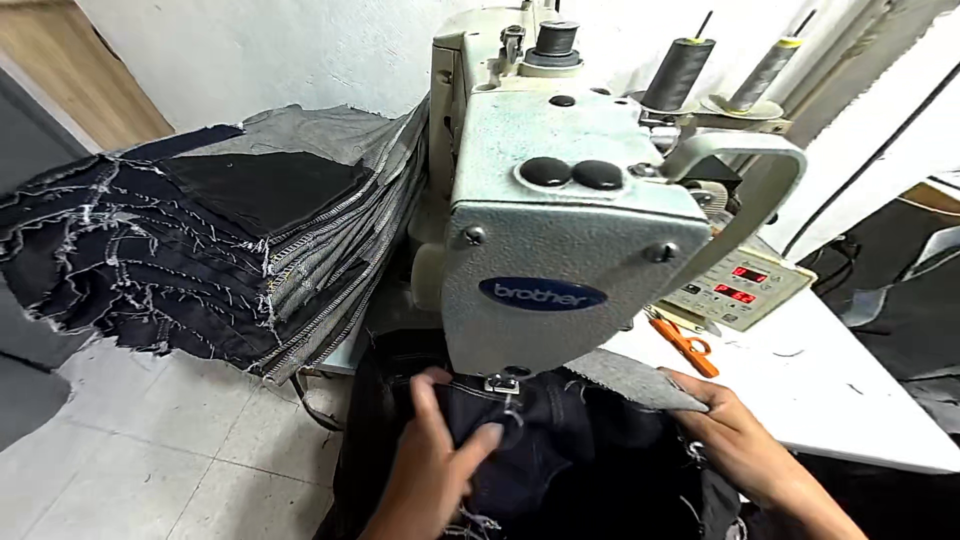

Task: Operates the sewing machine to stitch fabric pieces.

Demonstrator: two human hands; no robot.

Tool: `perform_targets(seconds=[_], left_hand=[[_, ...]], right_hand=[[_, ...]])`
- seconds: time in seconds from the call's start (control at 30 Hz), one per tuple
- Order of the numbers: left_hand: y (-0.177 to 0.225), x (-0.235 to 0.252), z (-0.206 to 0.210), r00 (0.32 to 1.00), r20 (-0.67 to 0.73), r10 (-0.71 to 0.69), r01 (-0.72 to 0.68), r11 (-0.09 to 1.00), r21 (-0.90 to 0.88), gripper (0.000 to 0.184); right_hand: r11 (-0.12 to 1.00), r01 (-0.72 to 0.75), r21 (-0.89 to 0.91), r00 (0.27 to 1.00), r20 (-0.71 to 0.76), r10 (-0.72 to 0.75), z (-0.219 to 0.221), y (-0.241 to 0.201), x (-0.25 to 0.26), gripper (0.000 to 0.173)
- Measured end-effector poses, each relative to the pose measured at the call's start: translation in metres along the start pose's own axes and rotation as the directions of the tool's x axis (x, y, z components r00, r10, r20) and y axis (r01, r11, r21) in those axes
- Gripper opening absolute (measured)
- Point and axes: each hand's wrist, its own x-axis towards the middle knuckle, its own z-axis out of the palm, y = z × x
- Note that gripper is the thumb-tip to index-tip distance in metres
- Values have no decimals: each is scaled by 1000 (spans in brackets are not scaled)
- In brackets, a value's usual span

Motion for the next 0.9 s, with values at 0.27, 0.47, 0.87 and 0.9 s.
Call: perform_targets(seconds=[0.27,0.47,0.87,0.9], left_hand=[[-74,46,-96,946,-239,219,-188,971,147,67],[-58,63,-80,928,-235,290,-269,956,118,57],[-46,79,-82,908,-189,374,-328,915,237,43],[-49,78,-85,911,-172,375,-330,913,239,43]], right_hand=[[977,-212,29,941,277,195,73,-39,37,15],[973,-229,25,968,108,225,63,-33,30,11],[953,-271,138,962,84,261,64,-34,23,17],[957,-257,133,965,87,247,64,-33,23,16]])
